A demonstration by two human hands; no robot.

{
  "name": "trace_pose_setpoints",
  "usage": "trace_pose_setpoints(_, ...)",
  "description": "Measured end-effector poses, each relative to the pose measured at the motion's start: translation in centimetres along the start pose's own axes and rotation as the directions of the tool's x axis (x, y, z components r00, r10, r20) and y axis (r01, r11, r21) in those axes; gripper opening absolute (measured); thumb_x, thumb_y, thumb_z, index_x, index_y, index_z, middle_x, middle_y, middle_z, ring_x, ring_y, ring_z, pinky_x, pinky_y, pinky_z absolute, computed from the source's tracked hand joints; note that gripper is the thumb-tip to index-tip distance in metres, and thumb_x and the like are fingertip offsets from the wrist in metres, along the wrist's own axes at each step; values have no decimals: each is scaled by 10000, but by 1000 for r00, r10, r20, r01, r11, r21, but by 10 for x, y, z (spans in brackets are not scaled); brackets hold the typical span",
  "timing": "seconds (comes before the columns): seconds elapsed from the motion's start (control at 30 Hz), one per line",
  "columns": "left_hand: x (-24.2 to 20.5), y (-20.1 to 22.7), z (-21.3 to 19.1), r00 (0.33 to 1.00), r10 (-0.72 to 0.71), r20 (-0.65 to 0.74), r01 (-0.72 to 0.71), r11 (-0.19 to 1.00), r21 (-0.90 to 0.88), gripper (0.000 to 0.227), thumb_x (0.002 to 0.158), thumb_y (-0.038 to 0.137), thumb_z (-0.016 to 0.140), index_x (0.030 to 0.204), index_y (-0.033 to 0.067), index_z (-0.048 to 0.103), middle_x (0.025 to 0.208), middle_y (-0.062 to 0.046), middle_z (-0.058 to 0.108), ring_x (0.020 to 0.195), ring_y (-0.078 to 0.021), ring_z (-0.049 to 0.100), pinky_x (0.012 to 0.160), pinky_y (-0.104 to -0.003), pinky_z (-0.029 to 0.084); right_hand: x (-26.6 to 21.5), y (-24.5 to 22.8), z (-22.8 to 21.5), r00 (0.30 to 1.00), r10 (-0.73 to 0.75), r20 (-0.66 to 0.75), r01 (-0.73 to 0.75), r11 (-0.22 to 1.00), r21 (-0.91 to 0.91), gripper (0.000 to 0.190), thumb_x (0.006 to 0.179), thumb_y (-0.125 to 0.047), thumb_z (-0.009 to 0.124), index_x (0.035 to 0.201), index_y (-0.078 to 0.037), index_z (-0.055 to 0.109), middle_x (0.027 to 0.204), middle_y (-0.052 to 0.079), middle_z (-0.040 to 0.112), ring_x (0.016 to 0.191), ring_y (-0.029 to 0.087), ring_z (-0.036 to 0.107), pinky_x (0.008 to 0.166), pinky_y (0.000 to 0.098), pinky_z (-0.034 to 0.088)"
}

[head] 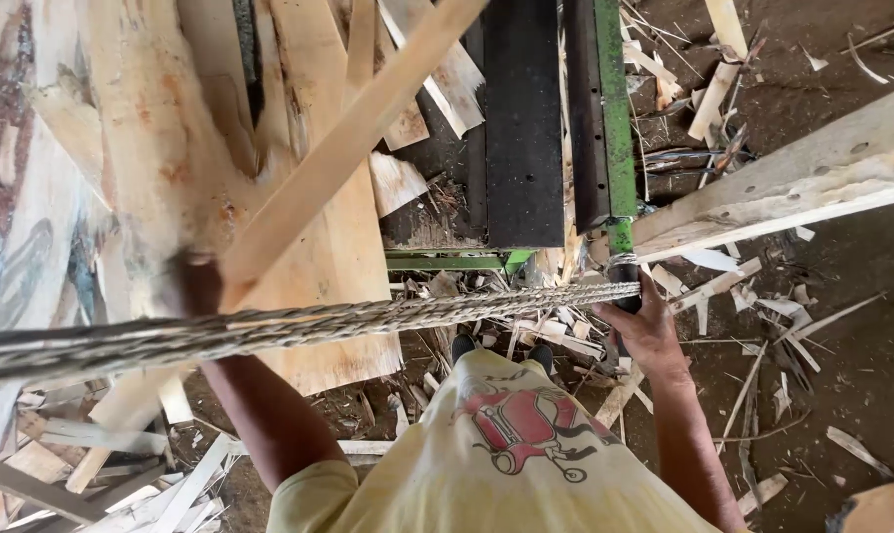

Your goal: Operate a large manual veneer cutter or guillotine to trim and process wood veneer sheets.

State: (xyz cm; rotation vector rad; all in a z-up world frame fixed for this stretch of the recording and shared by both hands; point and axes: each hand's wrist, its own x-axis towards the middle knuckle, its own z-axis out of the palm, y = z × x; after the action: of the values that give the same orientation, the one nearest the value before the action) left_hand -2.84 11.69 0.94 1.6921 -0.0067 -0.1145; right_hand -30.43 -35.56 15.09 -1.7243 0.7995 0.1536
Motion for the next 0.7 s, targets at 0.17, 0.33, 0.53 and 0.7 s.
trace_pose_setpoints(0.17, -7, -46, -29, 995, 11, -99, -38, 963, -266, 392, 977, 340, 647, 1225, 36, 647, 1143, -112, 705, 862, -252, 698, 709, -478, 607, 4, 4, 3, 1000, 8, -10, -8, 1000, -3, 791, 757, -305, 810, 1420, -57, 457, 858, 89, 661, 506, 123, 580, 419, 297, 531)
trace_pose_setpoints(0.33, 48, -103, 95, 776, -606, 175, 573, 563, -596, 669, 949, 571, 703, 1252, -16, 598, 1060, -143, 581, 873, -290, 646, 824, -516, 624, 8, 17, 2, 999, 8, -33, -9, 1000, -5, 616, 820, -251, 801, 1329, -5, 557, 816, 94, 637, 522, 120, 571, 435, 298, 493)
trace_pose_setpoints(0.53, 108, -122, 123, 849, -529, -20, 245, 425, -872, 616, 976, 463, 690, 1331, -27, 578, 1214, -163, 671, 1035, -281, 654, 947, -441, 566, 1, -10, 5, 996, 77, -41, -80, 995, -64, 619, 802, -193, 788, 1348, -49, 534, 807, 96, 654, 514, 146, 567, 415, 312, 476)
trace_pose_setpoints(0.7, 93, -44, 121, 865, -381, -326, -85, 531, -843, 466, 916, 114, 692, 1322, -61, 544, 1217, -218, 673, 1038, -353, 737, 851, -463, 656, -9, -29, -3, 1000, 26, 14, -23, 986, -168, 650, 821, -160, 720, 1409, -52, 465, 812, 109, 663, 549, 124, 589, 410, 294, 508)
